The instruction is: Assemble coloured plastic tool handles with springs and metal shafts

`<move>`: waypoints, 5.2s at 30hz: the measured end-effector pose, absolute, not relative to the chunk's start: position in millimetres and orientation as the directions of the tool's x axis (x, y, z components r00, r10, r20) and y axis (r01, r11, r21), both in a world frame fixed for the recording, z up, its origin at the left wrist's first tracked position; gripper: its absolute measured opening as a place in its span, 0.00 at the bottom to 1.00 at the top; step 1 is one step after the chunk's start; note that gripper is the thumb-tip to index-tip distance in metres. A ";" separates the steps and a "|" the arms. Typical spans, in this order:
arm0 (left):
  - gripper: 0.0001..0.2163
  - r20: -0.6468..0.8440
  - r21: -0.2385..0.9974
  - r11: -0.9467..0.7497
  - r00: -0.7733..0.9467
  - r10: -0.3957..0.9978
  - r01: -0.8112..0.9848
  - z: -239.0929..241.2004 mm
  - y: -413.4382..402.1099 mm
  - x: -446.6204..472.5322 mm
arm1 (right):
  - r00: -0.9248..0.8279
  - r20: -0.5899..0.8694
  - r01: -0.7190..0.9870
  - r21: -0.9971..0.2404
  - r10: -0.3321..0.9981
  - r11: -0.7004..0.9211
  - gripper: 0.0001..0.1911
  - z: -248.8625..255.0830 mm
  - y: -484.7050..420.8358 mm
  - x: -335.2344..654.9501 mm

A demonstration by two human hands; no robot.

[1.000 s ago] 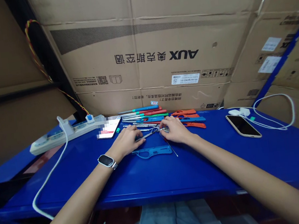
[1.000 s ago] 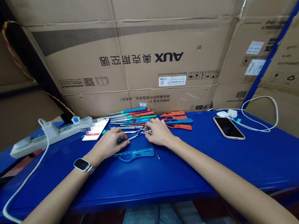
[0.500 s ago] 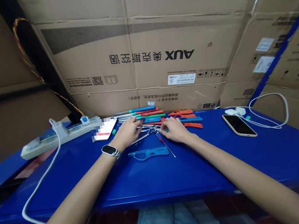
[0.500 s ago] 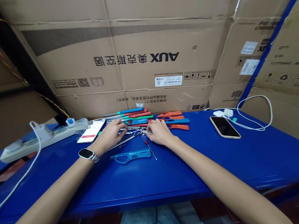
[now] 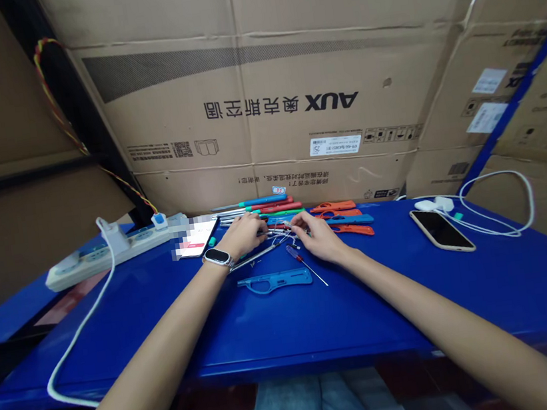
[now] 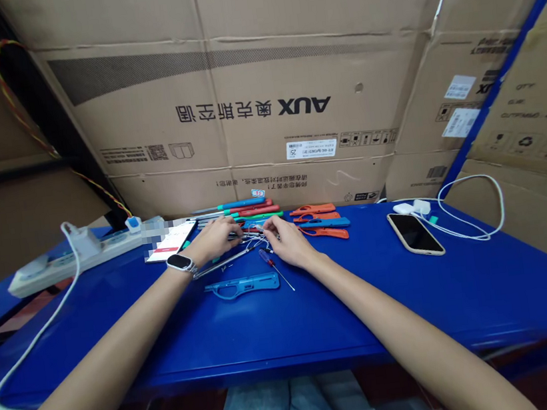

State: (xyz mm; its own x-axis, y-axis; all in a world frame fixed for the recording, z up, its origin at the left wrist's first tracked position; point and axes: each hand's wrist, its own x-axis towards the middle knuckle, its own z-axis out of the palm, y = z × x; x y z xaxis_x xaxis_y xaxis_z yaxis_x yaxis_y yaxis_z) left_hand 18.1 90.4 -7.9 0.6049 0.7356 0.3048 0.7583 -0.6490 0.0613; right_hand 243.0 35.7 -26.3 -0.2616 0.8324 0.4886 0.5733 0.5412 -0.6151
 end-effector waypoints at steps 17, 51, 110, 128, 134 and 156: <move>0.17 0.513 0.167 -0.771 0.614 0.600 0.615 14.8 13.9 -13.7 | -0.343 0.361 0.325 -0.821 0.868 0.470 0.18 -17.0 13.3 237.5; 0.08 0.367 0.444 -0.691 0.588 0.721 0.570 -27.1 -14.4 -34.8 | -0.504 0.237 0.524 -0.681 0.831 0.512 0.07 -21.1 -22.1 221.0; 0.14 0.412 0.123 -0.893 0.797 0.442 0.432 -33.2 -27.5 -13.9 | -0.531 0.224 0.645 -0.519 0.817 0.561 0.05 -29.7 -29.4 215.1; 0.13 0.378 0.079 -0.883 0.806 0.455 0.462 -25.1 -41.5 -6.0 | -0.533 0.197 0.629 -0.559 0.823 0.541 0.08 -26.7 -31.4 216.3; 0.13 0.417 0.055 -0.873 0.783 0.461 0.485 -26.7 -42.7 -5.7 | -0.493 0.242 0.605 -0.594 0.836 0.529 0.12 -18.8 -32.6 226.5; 0.09 0.271 0.579 -0.674 0.671 0.690 0.459 -2.2 -4.1 12.1 | -0.516 0.448 0.610 -0.407 0.731 0.680 0.04 -17.9 -46.7 236.5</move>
